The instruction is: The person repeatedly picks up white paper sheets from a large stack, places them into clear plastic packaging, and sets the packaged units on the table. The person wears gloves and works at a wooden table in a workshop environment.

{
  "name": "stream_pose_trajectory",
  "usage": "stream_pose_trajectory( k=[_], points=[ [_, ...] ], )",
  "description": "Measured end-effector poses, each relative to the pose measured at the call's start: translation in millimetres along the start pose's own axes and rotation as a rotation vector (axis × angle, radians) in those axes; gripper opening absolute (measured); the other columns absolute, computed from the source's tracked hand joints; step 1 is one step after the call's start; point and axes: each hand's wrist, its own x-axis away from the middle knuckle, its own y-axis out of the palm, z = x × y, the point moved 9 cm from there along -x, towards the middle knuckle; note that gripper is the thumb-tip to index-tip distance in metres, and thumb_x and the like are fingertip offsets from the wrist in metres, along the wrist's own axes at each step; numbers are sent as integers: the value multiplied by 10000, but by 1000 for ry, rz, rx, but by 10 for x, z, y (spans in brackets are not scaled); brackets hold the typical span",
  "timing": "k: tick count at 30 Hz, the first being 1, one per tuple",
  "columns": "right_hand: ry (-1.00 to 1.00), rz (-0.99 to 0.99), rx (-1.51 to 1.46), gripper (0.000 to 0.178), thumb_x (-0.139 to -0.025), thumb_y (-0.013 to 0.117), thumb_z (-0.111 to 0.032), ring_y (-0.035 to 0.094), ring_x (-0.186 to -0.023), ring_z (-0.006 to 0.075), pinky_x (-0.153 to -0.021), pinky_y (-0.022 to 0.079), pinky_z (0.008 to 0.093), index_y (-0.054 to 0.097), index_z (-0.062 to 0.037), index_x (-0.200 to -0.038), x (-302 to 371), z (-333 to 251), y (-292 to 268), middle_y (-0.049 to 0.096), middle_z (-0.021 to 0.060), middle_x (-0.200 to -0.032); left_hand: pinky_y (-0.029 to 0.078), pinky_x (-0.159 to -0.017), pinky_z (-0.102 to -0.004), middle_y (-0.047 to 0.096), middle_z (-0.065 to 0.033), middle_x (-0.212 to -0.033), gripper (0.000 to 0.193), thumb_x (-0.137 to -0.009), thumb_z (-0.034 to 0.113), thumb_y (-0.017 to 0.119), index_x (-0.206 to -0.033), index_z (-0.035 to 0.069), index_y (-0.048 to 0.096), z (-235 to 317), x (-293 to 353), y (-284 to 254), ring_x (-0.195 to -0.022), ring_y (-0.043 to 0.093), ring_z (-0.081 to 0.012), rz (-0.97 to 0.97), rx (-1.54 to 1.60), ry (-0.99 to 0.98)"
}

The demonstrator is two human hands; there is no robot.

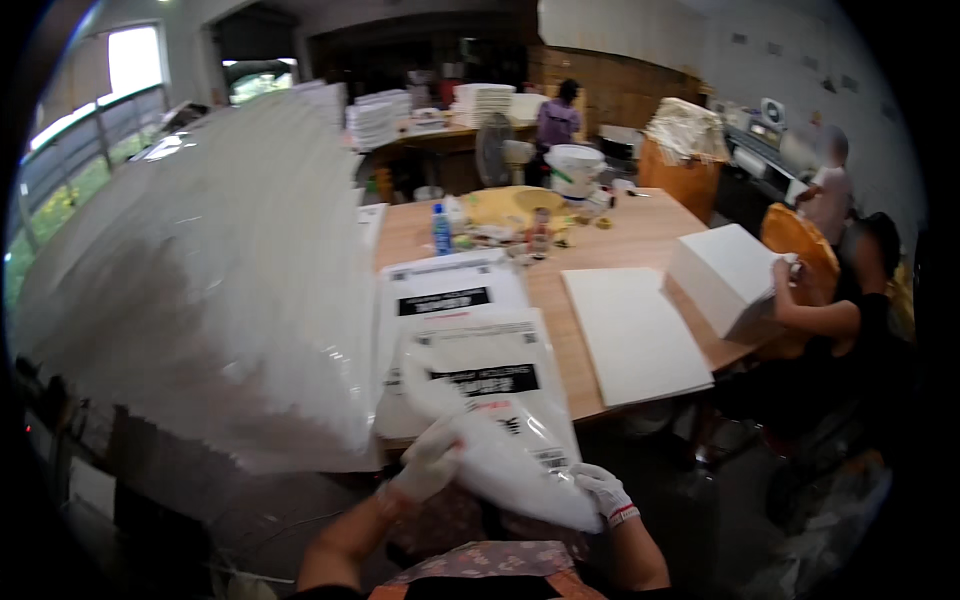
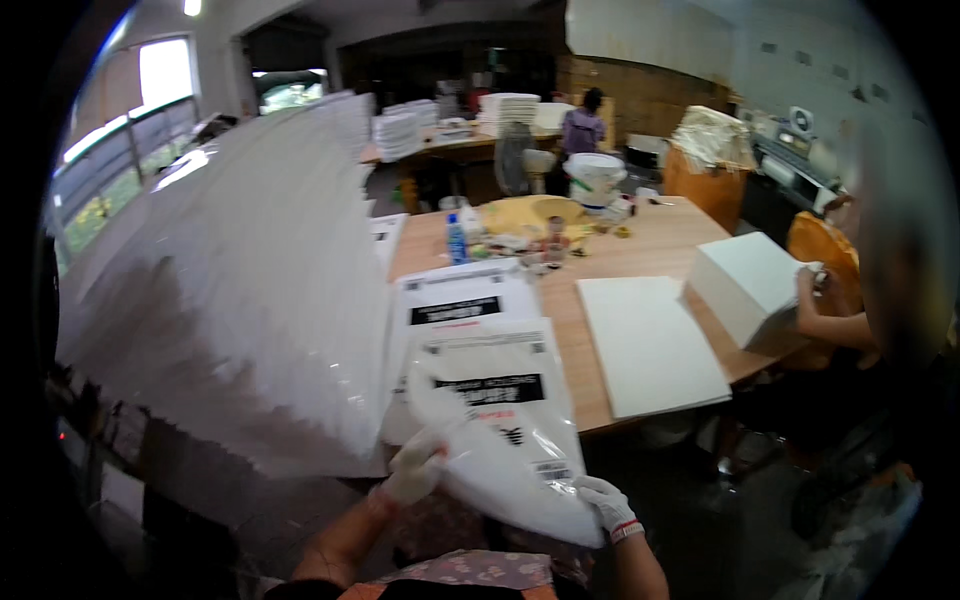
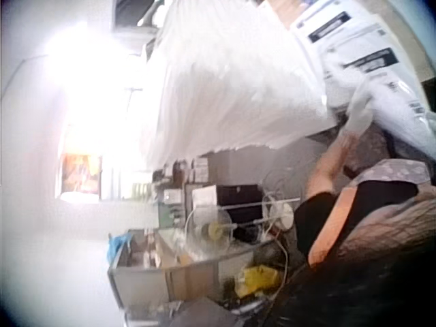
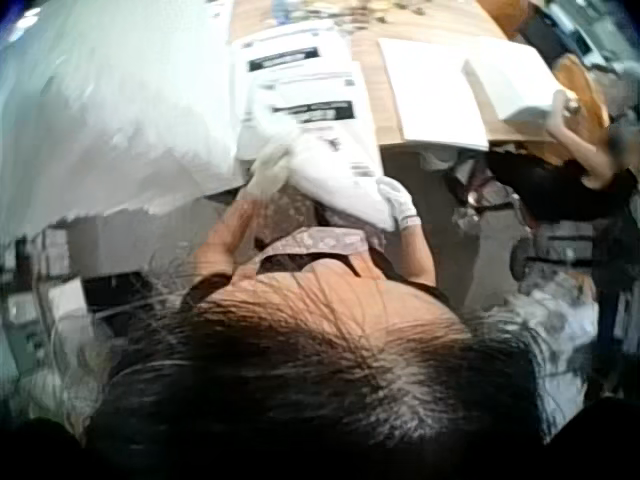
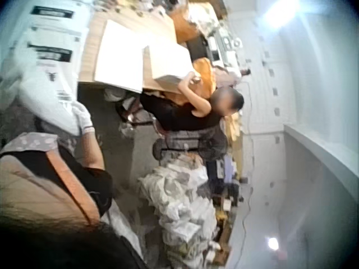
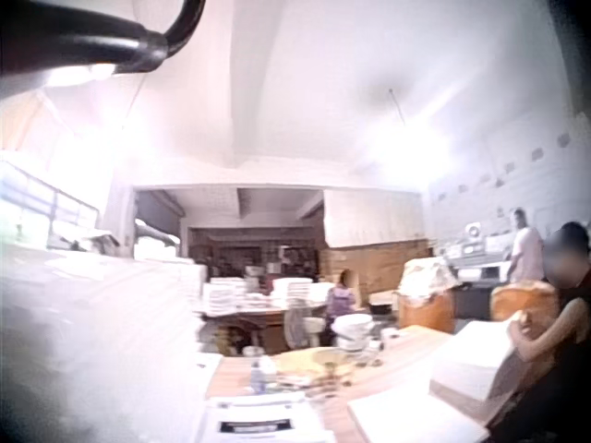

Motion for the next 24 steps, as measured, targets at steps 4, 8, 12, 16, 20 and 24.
stream_pose_trajectory(
  k=[4,8,12,16,20,24],
  points=[
    [-232,-312,122,309,-881,567,-96,622,-921,198,-803,517,316,582,53,-1152,-474,-12,886,635,115,-1059,428,-586,-315,499,-93,-769,70,-729,-24,510,-755,39,496,1520,-635,-317,-647,505,-224,-94,-194,374],
    [-488,-503,72,312,-961,431,-133,618,-972,189,-831,524,317,557,43,-1186,-350,-1460,1810,618,120,-1103,441,-673,-316,511,-40,-817,33,-817,50,533,-793,65,516,2487,-407,-1207,-723,527,-187,-40,-247,528],
    [-770,-578,261,341,-963,431,-161,580,-1013,202,-874,472,317,528,53,-1211,-79,-3311,3137,589,158,-1140,435,-709,-245,505,-15,-896,115,-933,114,441,-916,36,524,3231,-219,-2595,-763,495,-121,828,-429,597],
    [-985,-892,96,314,-928,518,-179,608,-853,112,-755,489,240,587,-26,-1193,541,-4407,4759,659,68,-1046,475,-750,-249,526,-26,-829,129,-892,44,484,-990,10,561,3651,-102,-4072,-775,516,-101,985,-28,720],
    [-1642,-1015,353,300,-883,593,-213,637,-741,145,-627,514,245,620,-6,-1099,1141,-4717,5907,657,78,-894,494,-779,-281,548,-13,-817,72,-910,80,518,-944,31,557,3254,237,-5755,-769,532,-93,829,132,721],
    [-650,-1043,462,317,-880,614,-342,616,-507,166,-411,464,286,640,-30,-833,760,-4394,6294,577,67,-592,475,-828,-294,575,-36,-928,186,-935,194,528,-1022,32,550,2359,698,-5929,-849,540,-141,1014,-381,398]
  ],
)
